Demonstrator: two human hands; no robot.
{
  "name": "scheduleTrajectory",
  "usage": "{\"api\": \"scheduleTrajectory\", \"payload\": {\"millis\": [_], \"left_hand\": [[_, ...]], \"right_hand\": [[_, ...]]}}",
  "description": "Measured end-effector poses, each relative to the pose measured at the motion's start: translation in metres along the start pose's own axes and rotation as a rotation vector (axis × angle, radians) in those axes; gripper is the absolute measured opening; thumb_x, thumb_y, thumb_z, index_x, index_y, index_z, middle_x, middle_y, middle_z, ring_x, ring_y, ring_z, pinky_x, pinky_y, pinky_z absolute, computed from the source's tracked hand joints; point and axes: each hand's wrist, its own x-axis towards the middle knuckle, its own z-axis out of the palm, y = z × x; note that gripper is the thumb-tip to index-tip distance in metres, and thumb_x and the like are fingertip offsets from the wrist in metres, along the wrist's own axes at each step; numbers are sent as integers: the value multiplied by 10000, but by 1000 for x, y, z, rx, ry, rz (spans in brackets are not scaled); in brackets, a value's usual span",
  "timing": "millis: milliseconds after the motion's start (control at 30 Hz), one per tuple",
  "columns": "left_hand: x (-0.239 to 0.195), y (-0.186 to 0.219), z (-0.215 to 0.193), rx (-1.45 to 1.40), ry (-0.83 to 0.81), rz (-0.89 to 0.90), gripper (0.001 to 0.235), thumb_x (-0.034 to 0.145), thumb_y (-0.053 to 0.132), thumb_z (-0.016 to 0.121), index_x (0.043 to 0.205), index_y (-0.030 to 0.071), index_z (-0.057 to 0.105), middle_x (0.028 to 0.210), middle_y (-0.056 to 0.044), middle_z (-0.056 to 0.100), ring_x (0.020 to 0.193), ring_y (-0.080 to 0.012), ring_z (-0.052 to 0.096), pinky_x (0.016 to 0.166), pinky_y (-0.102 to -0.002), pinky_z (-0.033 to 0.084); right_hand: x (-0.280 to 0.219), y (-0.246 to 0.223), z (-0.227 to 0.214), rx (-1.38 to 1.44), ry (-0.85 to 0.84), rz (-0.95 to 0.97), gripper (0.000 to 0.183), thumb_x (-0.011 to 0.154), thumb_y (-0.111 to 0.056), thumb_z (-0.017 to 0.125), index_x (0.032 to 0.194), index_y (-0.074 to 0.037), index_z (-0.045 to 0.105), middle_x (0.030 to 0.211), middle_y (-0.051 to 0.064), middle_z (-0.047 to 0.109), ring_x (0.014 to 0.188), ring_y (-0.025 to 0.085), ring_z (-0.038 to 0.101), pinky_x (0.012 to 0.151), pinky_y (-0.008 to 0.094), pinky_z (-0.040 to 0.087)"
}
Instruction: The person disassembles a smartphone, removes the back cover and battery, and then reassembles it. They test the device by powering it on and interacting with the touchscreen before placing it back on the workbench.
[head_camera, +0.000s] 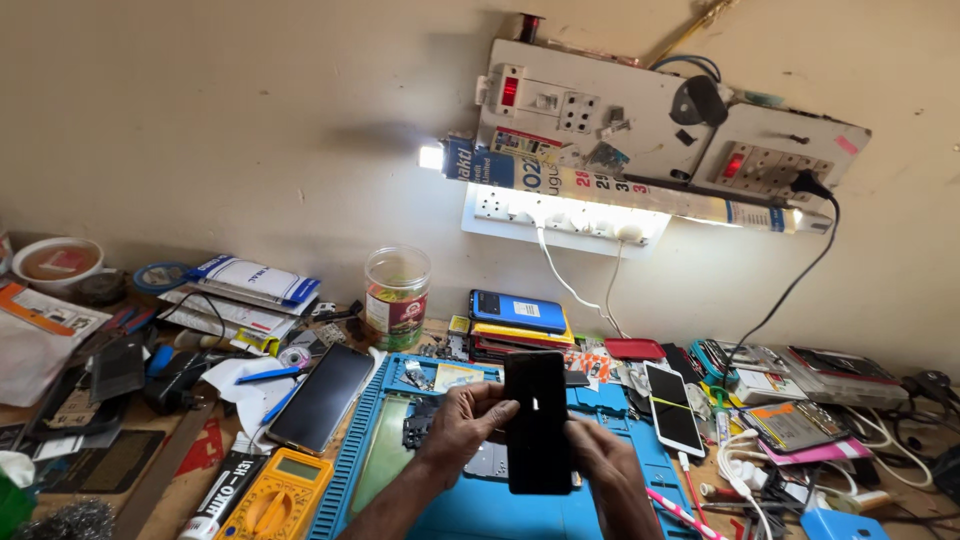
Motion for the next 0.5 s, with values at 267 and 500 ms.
{"api": "scheduleTrajectory", "payload": {"millis": [267,500], "left_hand": [[11,5,-18,54,188,178,337,943,129,682,1229,-46,717,1046,-99,788,934,-129,705,830,-280,572],[5,-1,-16,19,128,-11,334,898,70,689,1207,-54,719,1000,-139,822,862,-155,757,794,-300,619]], "right_hand": [[44,-14,30,50,-112,-71,286,927,-105,691,1169,46,698,1024,112,785,887,149,738,832,307,594],[31,4,28,30,-78,-98,253,944,-100,695,1151,45,714,986,97,792,873,117,733,816,270,599]]}}
